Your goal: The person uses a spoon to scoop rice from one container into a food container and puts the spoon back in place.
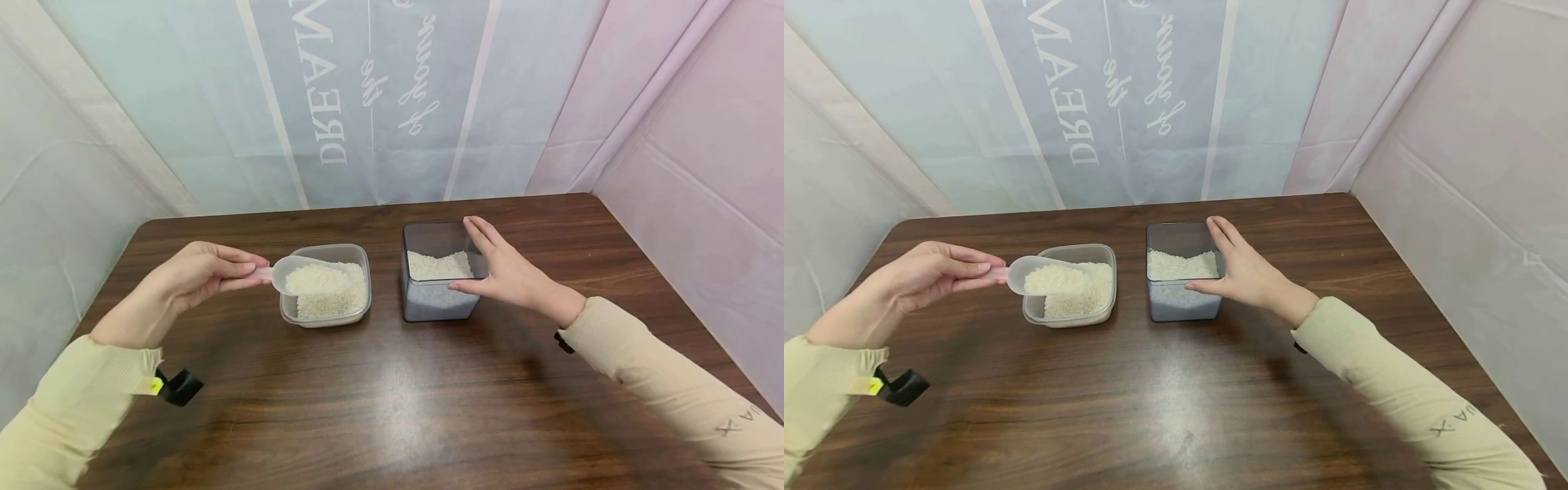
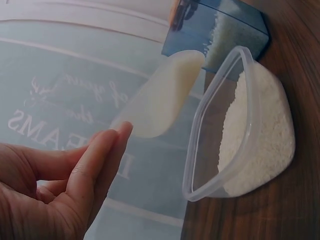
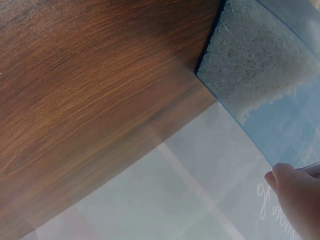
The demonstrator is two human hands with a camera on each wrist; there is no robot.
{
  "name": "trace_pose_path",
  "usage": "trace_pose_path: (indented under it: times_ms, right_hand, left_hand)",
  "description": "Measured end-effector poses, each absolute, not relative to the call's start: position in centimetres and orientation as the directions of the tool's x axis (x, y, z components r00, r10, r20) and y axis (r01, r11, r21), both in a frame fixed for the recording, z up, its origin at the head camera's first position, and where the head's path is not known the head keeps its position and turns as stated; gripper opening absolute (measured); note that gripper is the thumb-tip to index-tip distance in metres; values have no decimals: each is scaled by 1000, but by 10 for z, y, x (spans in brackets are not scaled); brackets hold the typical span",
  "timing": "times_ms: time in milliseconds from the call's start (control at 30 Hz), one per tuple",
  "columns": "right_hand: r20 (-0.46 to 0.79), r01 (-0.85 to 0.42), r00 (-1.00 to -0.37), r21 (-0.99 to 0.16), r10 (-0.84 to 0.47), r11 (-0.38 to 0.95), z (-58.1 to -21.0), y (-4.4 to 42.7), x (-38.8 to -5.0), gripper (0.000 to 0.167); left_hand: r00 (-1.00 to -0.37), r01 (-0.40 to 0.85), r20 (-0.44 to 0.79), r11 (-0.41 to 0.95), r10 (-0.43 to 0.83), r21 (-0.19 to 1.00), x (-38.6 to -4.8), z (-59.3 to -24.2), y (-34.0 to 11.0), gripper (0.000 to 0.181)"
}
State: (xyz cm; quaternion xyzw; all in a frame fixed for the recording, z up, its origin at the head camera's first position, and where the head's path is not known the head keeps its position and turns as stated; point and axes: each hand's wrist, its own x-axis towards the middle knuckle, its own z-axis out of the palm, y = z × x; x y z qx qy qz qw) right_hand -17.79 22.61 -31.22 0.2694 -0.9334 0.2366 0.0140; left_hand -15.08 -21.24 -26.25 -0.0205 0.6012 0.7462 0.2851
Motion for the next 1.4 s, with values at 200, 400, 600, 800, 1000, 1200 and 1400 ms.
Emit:
trace_pose_path:
  times_ms: [200, 400, 600, 800, 1000, 1200, 1400]
  right_hand:
    - [151, -505, -857, -437, -492, 745, -313, 226, -176, 104]
    - [145, -498, -860, -440, -489, 747, -313, 225, -176, 103]
    - [154, -505, -857, -433, -491, 747, -314, 224, -176, 103]
    - [159, -508, -856, -431, -492, 745, -315, 223, -175, 103]
    - [166, -513, -854, -422, -493, 747, -316, 223, -174, 103]
    - [180, -519, -852, -418, -492, 745, -318, 223, -173, 103]
    - [192, -526, -848, -418, -494, 741, -320, 223, -171, 103]
  left_hand:
    - [-838, -439, -386, -57, 386, 896, -150, -265, -216, 24]
    - [-836, -433, -395, -16, 380, 901, -149, -268, -220, 24]
    - [-847, -410, -394, 32, 356, 911, -148, -269, -222, 23]
    - [-861, -382, -396, 108, 319, 918, -147, -269, -224, 22]
    - [-869, -376, -411, 173, 275, 910, -147, -267, -226, 24]
    - [-880, -339, -402, 258, 252, 905, -145, -261, -227, 17]
    - [-887, -287, -391, 369, 247, 884, -142, -256, -226, 30]
